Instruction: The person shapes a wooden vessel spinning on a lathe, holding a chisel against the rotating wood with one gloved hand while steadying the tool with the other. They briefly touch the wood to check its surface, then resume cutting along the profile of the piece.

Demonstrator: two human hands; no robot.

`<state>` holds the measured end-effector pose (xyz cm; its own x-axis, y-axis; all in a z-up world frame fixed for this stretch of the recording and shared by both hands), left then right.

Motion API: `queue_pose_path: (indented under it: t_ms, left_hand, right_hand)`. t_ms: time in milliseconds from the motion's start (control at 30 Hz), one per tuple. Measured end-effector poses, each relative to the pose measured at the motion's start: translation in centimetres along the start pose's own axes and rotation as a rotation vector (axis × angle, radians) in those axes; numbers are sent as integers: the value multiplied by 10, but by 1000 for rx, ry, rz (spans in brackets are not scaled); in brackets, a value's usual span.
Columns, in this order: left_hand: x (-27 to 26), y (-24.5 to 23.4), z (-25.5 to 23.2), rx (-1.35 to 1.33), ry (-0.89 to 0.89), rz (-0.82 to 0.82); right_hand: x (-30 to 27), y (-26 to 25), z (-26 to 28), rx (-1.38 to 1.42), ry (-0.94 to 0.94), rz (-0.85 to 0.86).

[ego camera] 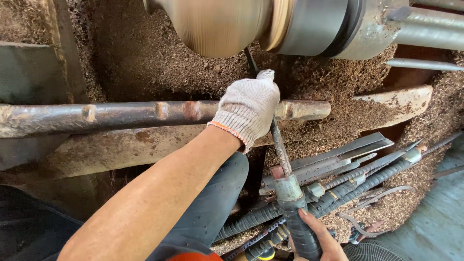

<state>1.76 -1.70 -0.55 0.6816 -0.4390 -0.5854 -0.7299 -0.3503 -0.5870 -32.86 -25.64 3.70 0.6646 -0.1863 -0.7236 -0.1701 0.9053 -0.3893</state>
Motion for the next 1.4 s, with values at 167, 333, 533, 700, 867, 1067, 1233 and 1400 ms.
queue_pose_path:
  t_ms: [167,333,533,700,867,1067,1233,1400]
  left_hand:
    - [-1,-2,-1,-20,9,-10]
    - [1,3,1,-31,2,-47]
    - [1,6,1,-63,-26,-88]
    - [1,6,1,-73,-34,-91]
    - [4,11,2,-45,-11,-105]
    - [4,8,1,-60,-39,-79]
    - [2,4,0,-38,-15,-49]
    - [6,7,1,-197,-125,-56]
  right_hand:
    - [-3,5,-15,105,7,15]
    - [-3,7,-13,107,-51,64]
    - [-5,17,-13,182,-70,33]
    - [-4,23,-16,109,-79,-29]
    - [-3,16,-17,225,-11,86]
    - [2,10,-22,242,8,187]
    - [-3,11,-4,319,83,151]
    - [-5,10,-21,487,239,159]
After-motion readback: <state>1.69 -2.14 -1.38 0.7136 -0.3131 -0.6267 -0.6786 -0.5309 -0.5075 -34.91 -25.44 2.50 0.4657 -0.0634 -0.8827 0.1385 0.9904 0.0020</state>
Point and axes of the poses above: each hand's wrist, its own x-axis towards the middle knuckle, its own y-axis out of the palm, z = x × y, the point moved 1 cm from there along x, towards the middle knuckle, and after that the axes turned 4 degrees about -x, right-handed, at the moved point
